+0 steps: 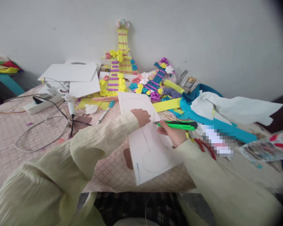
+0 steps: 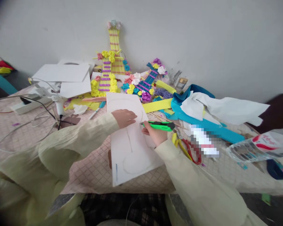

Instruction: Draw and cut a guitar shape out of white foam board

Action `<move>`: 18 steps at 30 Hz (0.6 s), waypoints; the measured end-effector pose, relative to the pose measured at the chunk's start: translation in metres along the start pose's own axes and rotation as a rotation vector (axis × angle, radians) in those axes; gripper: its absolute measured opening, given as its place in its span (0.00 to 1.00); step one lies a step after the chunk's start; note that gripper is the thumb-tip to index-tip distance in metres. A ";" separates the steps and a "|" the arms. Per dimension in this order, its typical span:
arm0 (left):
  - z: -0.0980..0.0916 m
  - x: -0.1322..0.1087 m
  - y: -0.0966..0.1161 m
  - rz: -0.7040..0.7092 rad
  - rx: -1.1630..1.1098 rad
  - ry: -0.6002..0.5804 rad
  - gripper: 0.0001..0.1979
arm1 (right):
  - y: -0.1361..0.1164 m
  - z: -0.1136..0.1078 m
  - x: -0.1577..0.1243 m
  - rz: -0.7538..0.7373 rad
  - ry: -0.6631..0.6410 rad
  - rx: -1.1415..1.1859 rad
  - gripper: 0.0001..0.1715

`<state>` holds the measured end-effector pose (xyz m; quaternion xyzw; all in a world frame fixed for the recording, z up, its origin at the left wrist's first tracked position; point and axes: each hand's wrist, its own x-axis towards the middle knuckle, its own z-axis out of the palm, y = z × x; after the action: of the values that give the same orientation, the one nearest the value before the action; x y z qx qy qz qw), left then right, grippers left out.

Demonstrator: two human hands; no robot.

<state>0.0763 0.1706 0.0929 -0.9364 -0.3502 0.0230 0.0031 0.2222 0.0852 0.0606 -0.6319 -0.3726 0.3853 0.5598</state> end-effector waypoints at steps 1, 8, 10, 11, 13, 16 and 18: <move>0.005 -0.002 0.001 -0.009 -0.001 -0.005 0.16 | 0.004 0.004 0.000 0.015 -0.016 0.035 0.08; 0.049 -0.009 -0.002 -0.036 -0.030 0.001 0.18 | 0.022 0.012 -0.001 0.077 -0.119 0.037 0.11; 0.054 -0.008 -0.003 -0.028 -0.022 -0.003 0.18 | 0.023 0.011 -0.001 0.081 -0.133 0.028 0.12; 0.055 -0.007 -0.003 -0.024 -0.021 -0.015 0.18 | 0.023 0.010 0.000 0.081 -0.136 0.023 0.12; 0.054 -0.006 -0.004 -0.020 -0.034 -0.045 0.20 | 0.025 0.009 0.000 0.076 -0.136 0.002 0.13; 0.052 -0.005 -0.004 -0.026 -0.063 -0.062 0.20 | 0.023 0.009 -0.003 0.029 -0.152 -0.047 0.13; 0.051 -0.005 -0.004 -0.032 -0.070 -0.071 0.20 | 0.017 0.007 -0.006 -0.021 -0.166 -0.105 0.13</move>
<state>0.0680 0.1695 0.0423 -0.9287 -0.3658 0.0441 -0.0419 0.2142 0.0805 0.0435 -0.6223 -0.4440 0.4105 0.4970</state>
